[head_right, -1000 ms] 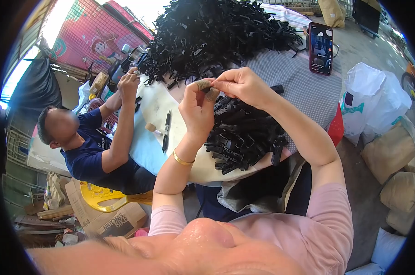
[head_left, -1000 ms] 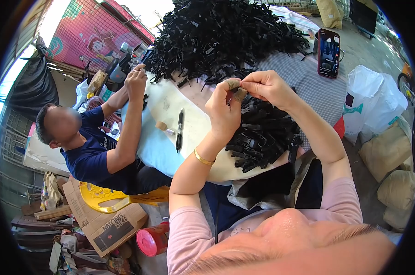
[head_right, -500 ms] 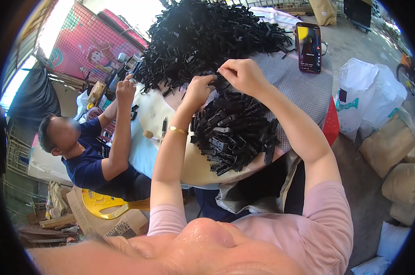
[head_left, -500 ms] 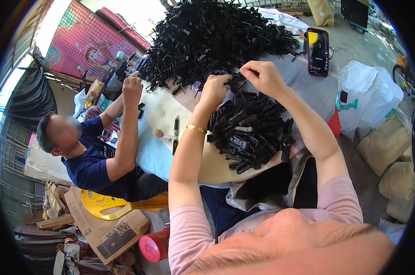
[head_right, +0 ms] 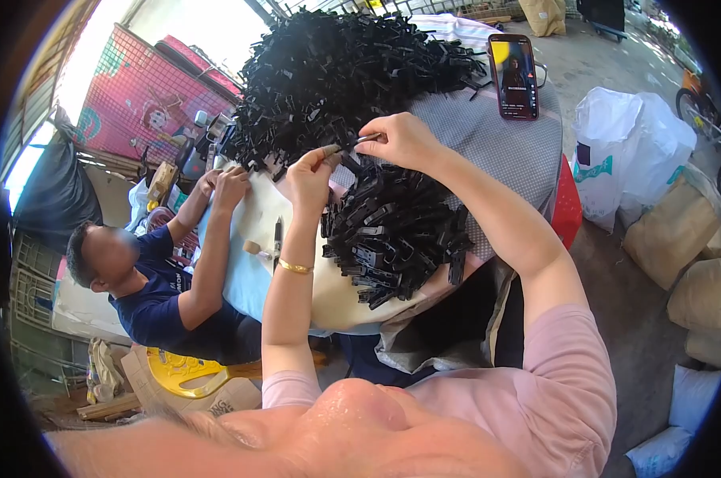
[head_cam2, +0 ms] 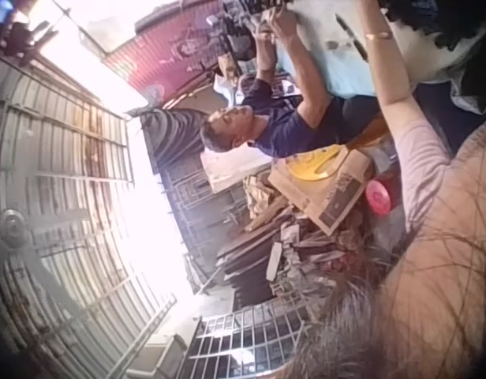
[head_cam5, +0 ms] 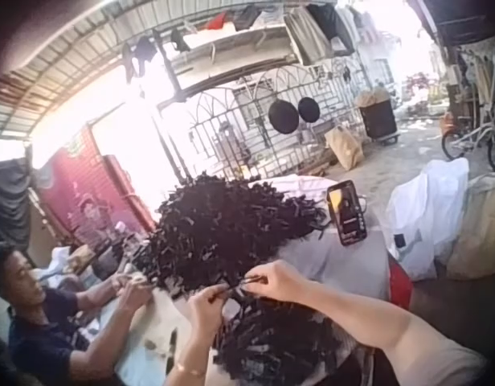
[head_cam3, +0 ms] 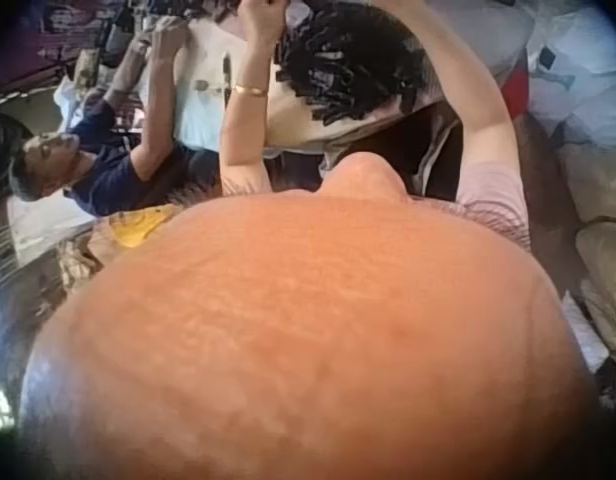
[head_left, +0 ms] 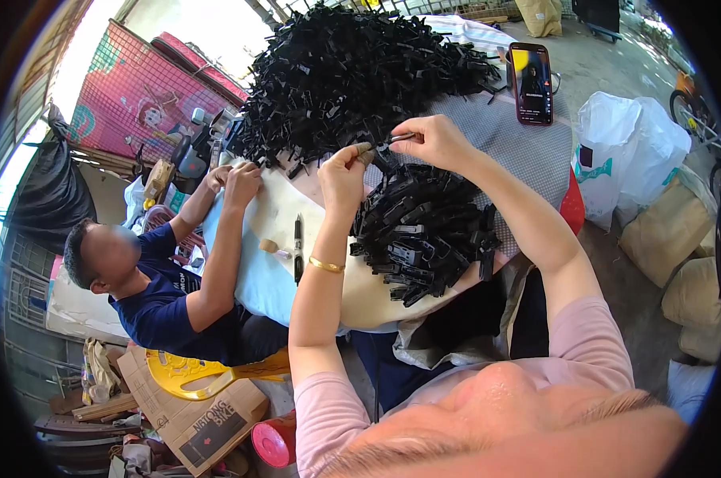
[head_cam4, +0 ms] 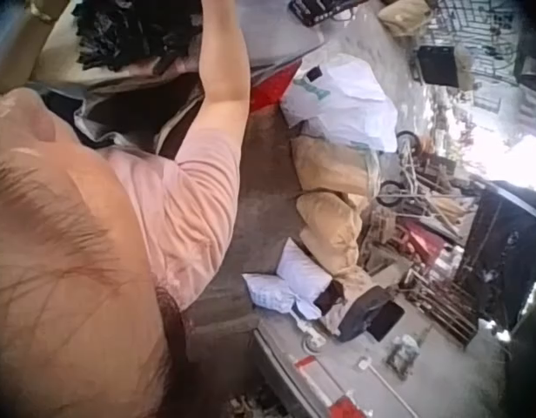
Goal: Assembling small black plastic clips by manually inserting metal components into them.
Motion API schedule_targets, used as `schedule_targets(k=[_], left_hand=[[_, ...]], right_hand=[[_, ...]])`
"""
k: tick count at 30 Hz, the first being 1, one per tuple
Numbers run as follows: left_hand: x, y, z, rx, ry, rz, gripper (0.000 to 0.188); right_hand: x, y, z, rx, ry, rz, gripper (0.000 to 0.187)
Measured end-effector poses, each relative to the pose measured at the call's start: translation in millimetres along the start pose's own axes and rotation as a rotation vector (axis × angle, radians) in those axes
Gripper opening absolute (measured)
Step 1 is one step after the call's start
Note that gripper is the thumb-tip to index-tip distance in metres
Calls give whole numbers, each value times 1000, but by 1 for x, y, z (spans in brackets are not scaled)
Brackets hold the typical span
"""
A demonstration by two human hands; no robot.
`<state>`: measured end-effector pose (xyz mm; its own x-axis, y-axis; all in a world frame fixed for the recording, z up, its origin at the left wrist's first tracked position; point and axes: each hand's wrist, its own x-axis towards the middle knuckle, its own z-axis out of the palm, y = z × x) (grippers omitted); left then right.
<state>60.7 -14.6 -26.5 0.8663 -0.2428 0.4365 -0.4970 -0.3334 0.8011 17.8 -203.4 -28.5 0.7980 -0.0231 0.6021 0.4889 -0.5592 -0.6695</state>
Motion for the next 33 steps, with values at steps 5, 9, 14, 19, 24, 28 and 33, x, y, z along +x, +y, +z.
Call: schedule_targets(k=[5, 9, 14, 19, 24, 28, 33], left_hand=[[-13, 17, -6, -142, -54, -56, 18], [-15, 19, -17, -899, -333, -71, 63], [-18, 24, -22, -1194, -641, -42, 67], [-23, 27, -20, -1225, -393, -33, 42], [-27, 40, -22, -920, -206, -70, 30], [-36, 45, -11, -577, -193, 34, 30], [-36, 46, -13, -444, -161, 10, 30]], right_hand=[[-2, -8, -3, 121, -76, -56, 19], [-5, -16, 2, 388, -137, -83, 14], [-9, -37, -4, 528, -319, -23, 15], [-9, -33, 2, 519, -295, -89, 17], [-6, -36, -6, 657, -131, 92, 18], [-13, -41, 2, 684, -235, 71, 17], [-10, -41, -1, 586, -328, 116, 20]])
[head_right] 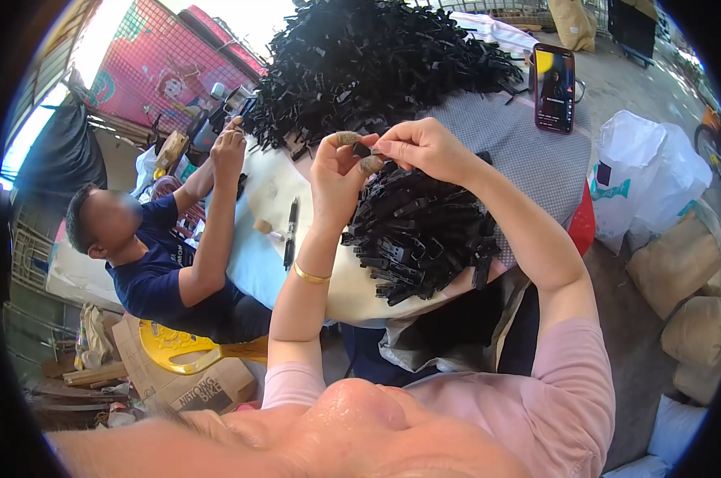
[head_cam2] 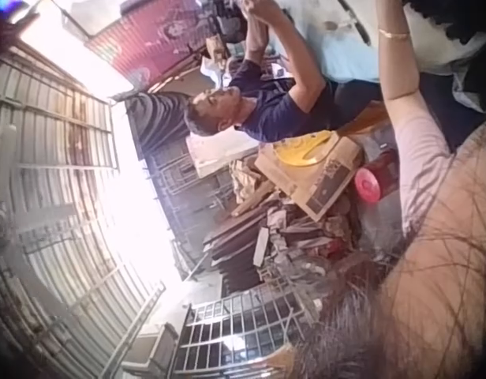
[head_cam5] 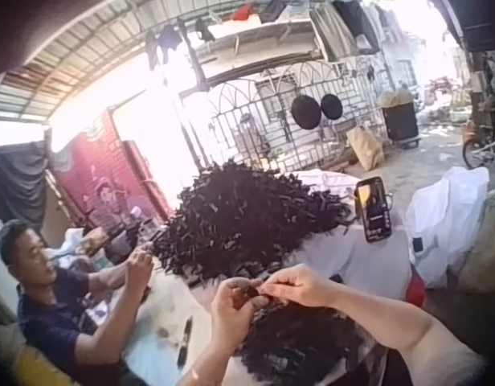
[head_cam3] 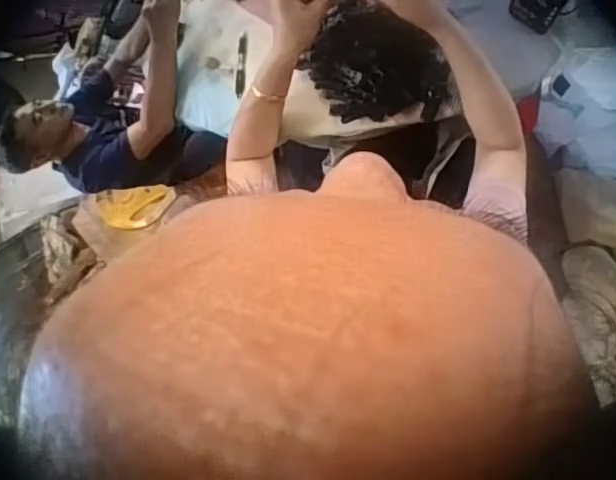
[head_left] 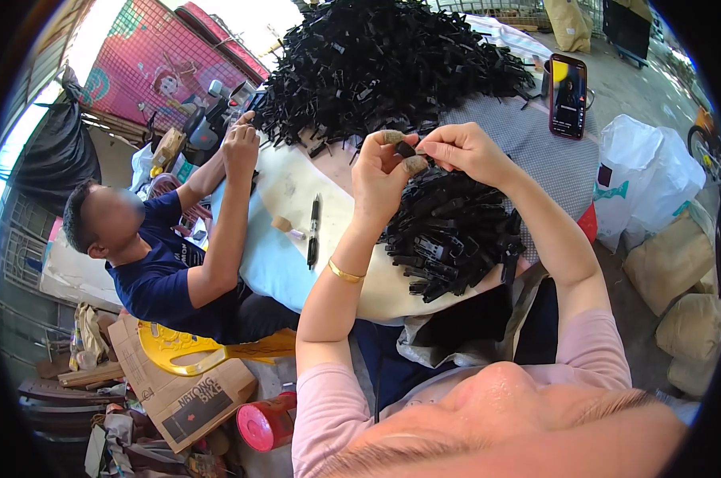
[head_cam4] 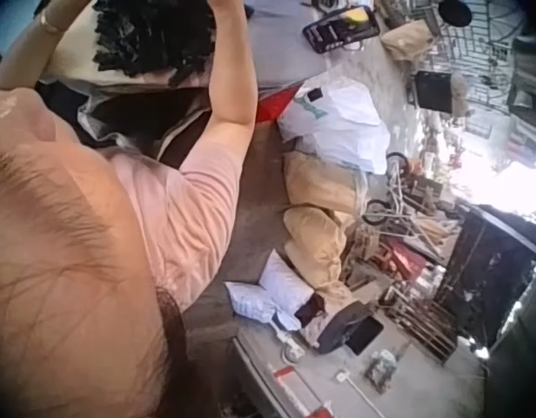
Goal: Assembling small black plastic clips by manually inserting metal components into them.
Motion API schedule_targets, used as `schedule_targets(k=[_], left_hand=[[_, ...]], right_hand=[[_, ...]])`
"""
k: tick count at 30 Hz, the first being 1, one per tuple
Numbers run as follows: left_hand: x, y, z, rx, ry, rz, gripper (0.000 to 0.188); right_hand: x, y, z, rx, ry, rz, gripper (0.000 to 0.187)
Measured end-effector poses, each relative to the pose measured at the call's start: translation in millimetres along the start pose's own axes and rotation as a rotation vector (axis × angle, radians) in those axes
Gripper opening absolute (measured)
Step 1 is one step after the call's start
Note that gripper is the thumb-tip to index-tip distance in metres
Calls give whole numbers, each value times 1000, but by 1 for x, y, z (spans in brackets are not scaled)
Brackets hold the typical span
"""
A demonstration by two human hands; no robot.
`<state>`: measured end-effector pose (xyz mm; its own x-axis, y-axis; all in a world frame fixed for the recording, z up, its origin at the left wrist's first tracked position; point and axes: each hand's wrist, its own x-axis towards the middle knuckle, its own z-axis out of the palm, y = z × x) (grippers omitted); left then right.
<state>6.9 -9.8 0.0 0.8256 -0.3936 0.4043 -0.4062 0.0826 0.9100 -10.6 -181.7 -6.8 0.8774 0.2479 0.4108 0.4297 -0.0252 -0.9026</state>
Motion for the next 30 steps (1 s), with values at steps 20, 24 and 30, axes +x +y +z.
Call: schedule_targets(k=[20, 24, 30], left_hand=[[-9, 8, 10, 457, 122, 285, 33], [-9, 3, 7, 672, 106, 355, 54], [-9, 15, 5, 476, -82, 220, 63]], right_hand=[[-2, -3, 7, -91, 113, 43, 18], [-6, -12, 12, -377, 175, -164, 26], [-4, -7, -2, -169, 163, -124, 16]])
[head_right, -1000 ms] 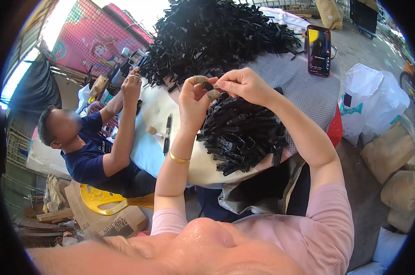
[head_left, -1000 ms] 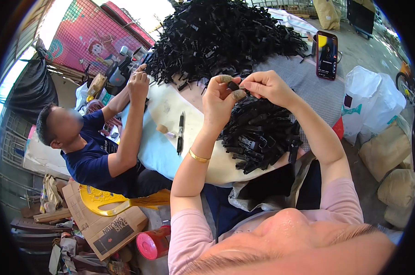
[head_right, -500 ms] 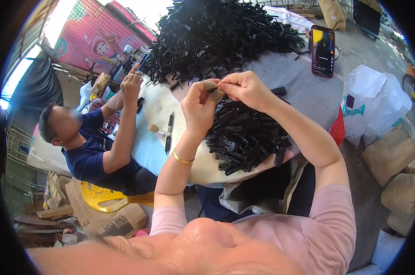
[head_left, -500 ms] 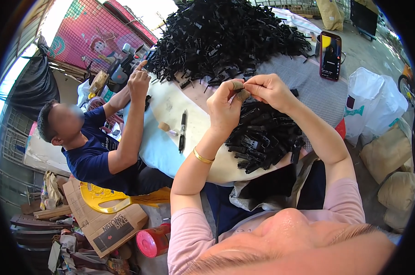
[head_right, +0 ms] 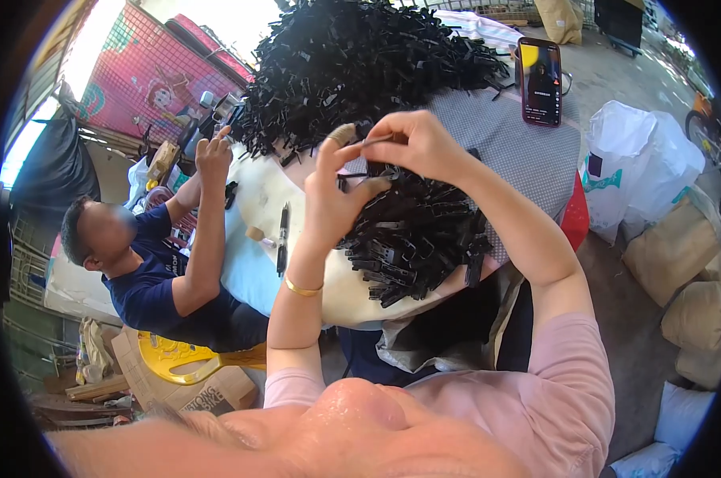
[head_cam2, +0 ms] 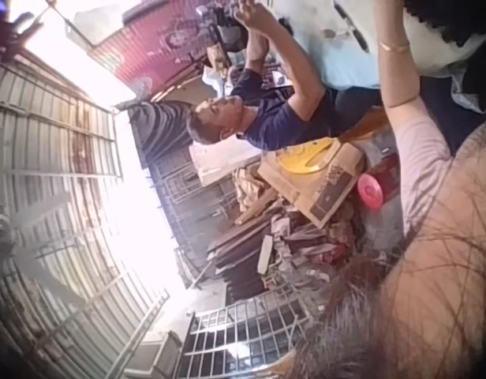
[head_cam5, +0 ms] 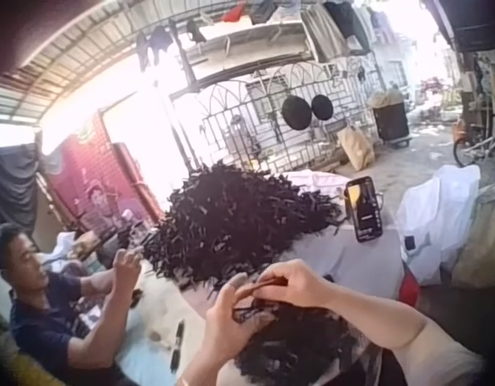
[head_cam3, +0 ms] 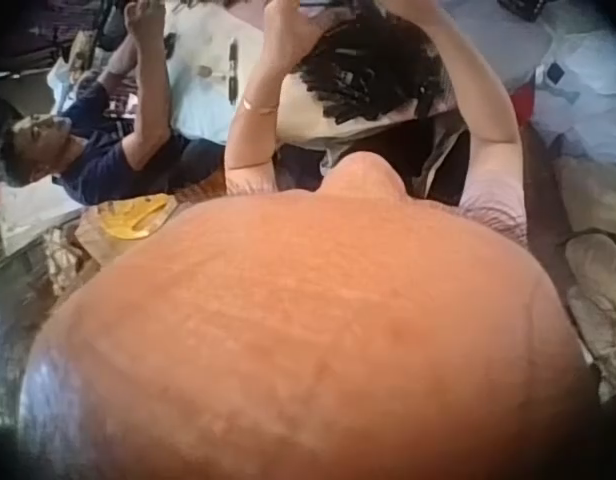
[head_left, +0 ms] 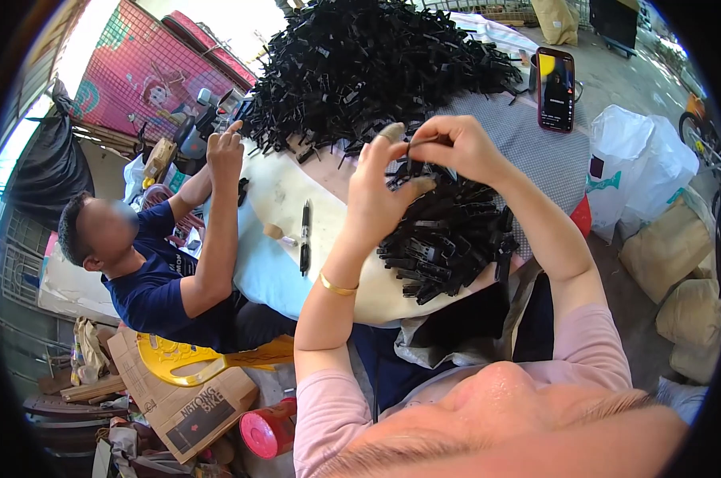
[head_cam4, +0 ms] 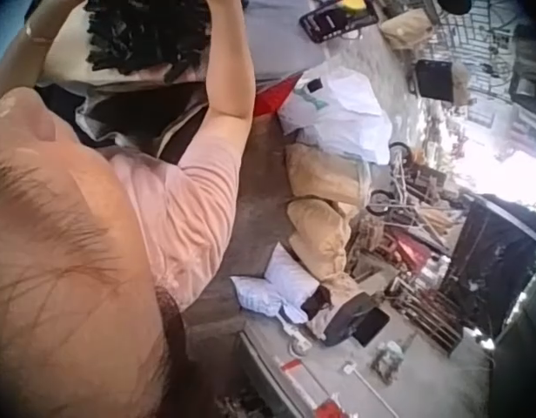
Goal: Assembling small black plastic clips by manually inserting metal components into them.
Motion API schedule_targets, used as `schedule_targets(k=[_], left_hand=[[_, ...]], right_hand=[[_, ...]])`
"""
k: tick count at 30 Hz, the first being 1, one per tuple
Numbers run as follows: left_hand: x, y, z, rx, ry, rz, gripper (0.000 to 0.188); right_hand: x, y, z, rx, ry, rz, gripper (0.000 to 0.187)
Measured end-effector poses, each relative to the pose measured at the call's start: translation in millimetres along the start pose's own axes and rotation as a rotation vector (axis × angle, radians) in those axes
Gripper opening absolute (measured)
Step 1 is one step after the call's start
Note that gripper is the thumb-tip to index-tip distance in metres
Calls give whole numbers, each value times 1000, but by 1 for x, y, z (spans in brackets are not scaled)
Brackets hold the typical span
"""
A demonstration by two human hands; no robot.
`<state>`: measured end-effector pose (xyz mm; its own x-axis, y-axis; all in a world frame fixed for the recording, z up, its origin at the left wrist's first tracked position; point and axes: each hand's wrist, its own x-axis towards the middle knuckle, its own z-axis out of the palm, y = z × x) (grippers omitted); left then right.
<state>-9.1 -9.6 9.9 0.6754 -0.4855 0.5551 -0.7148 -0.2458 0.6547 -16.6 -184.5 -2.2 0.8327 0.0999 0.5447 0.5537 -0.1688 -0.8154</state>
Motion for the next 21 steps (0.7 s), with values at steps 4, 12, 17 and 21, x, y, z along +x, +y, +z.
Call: schedule_targets(k=[4, 12, 17, 21], left_hand=[[8, -18, -24, -847, -323, -190, 52], [2, -21, -3, -1160, -413, -429, 29], [1, -10, -6, -935, -123, -431, 9], [3, -10, 2, -692, 49, -348, 8]], right_hand=[[3, -5, -18, 225, -32, 120, 14], [-1, -7, -13, 316, -274, 99, 20], [2, -7, -2, 279, -91, 83, 14], [1, -2, -4, 183, -46, 47, 15]])
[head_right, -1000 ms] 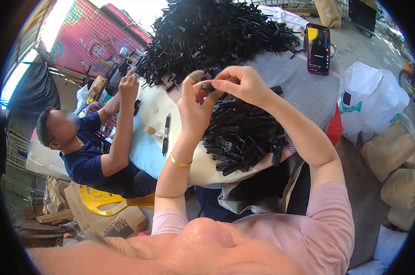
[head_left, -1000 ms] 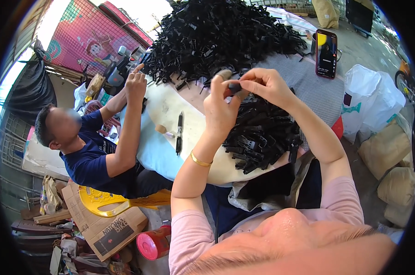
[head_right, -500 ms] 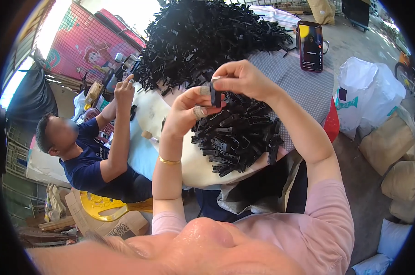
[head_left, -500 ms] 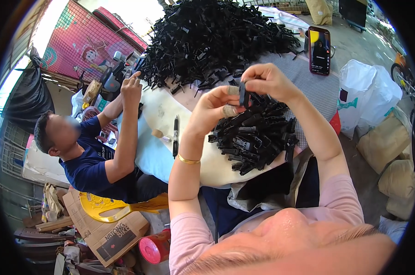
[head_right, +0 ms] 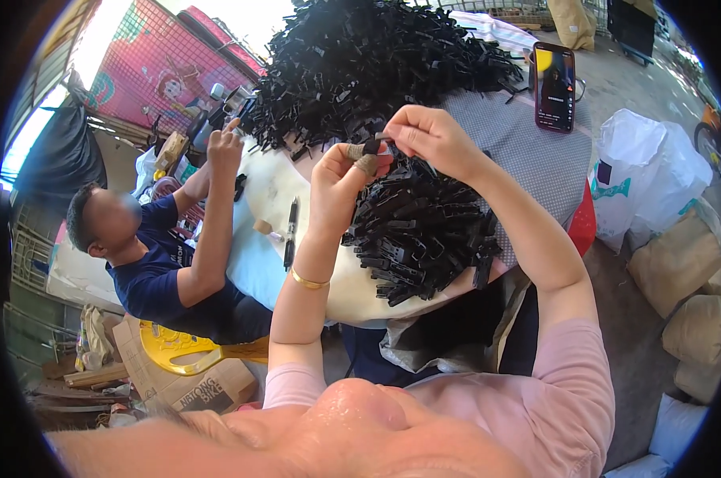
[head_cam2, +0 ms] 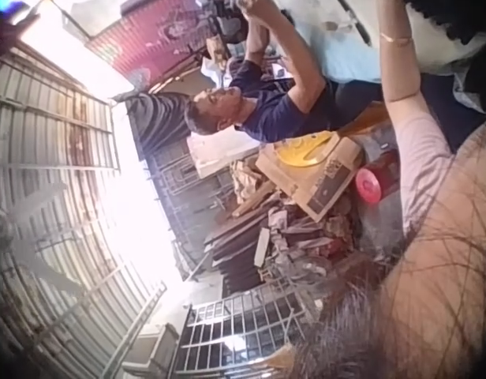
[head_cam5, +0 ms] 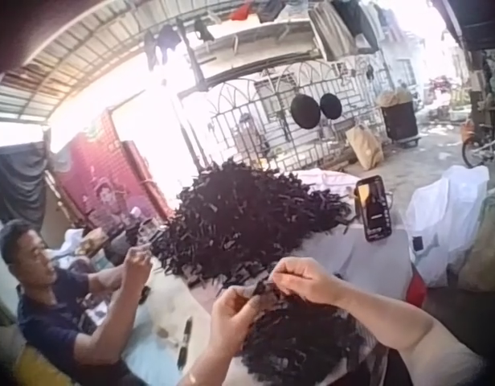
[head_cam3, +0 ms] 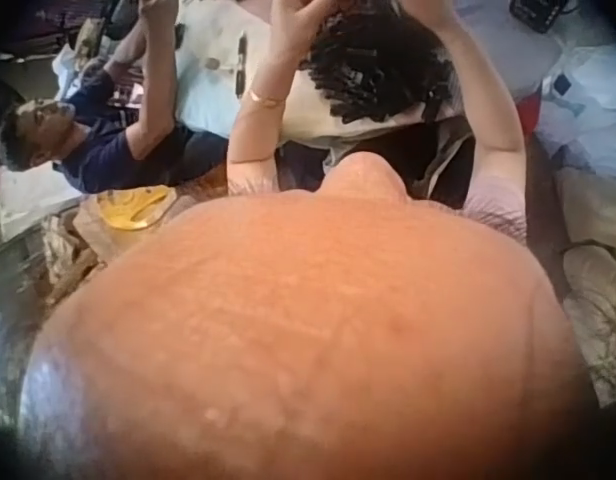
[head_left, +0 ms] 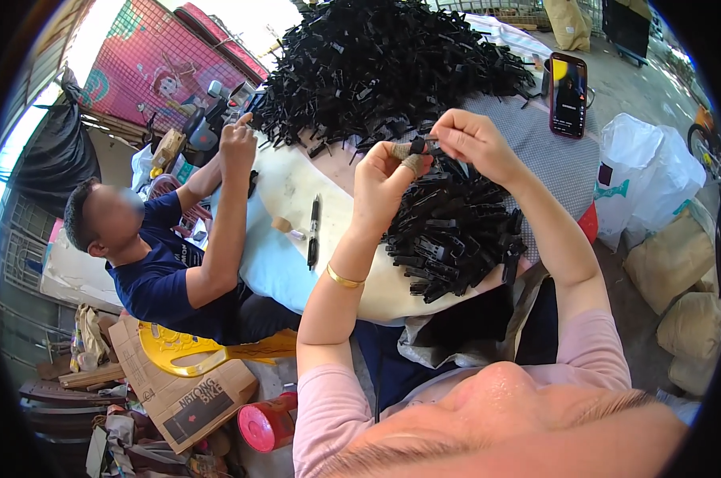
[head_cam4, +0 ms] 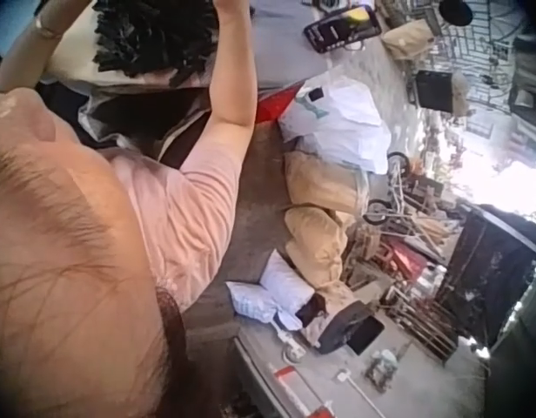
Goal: Assembling small black plastic clips by manually inserting metal components into them.
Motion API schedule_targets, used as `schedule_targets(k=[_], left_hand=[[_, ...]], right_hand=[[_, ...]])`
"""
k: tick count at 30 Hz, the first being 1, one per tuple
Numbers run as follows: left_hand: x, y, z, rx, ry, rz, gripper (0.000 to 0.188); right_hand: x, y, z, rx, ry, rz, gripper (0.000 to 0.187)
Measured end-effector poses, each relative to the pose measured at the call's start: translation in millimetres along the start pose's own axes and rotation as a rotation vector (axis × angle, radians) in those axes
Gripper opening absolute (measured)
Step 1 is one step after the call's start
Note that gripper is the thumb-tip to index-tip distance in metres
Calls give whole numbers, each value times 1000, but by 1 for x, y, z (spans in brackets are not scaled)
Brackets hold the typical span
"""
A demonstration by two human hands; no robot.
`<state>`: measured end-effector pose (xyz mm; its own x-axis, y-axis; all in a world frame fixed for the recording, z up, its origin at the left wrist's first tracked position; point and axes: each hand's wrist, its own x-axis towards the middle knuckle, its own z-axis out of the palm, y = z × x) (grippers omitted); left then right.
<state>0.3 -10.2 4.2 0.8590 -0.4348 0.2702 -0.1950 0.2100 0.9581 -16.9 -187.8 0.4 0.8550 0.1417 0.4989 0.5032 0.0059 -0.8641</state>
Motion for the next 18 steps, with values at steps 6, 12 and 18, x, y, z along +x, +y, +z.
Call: schedule_targets(k=[6, 12, 18], left_hand=[[-3, 1, 6, -6, 53, 70, 14], [-4, -11, 5, 136, 93, 147, 13], [-5, -10, 5, 568, 179, 371, 14]], right_hand=[[-3, 2, 10, -257, 18, -74, 12], [-3, -2, 9, -266, -22, 10, 11], [-2, -2, 11, -191, -67, 132, 14]])
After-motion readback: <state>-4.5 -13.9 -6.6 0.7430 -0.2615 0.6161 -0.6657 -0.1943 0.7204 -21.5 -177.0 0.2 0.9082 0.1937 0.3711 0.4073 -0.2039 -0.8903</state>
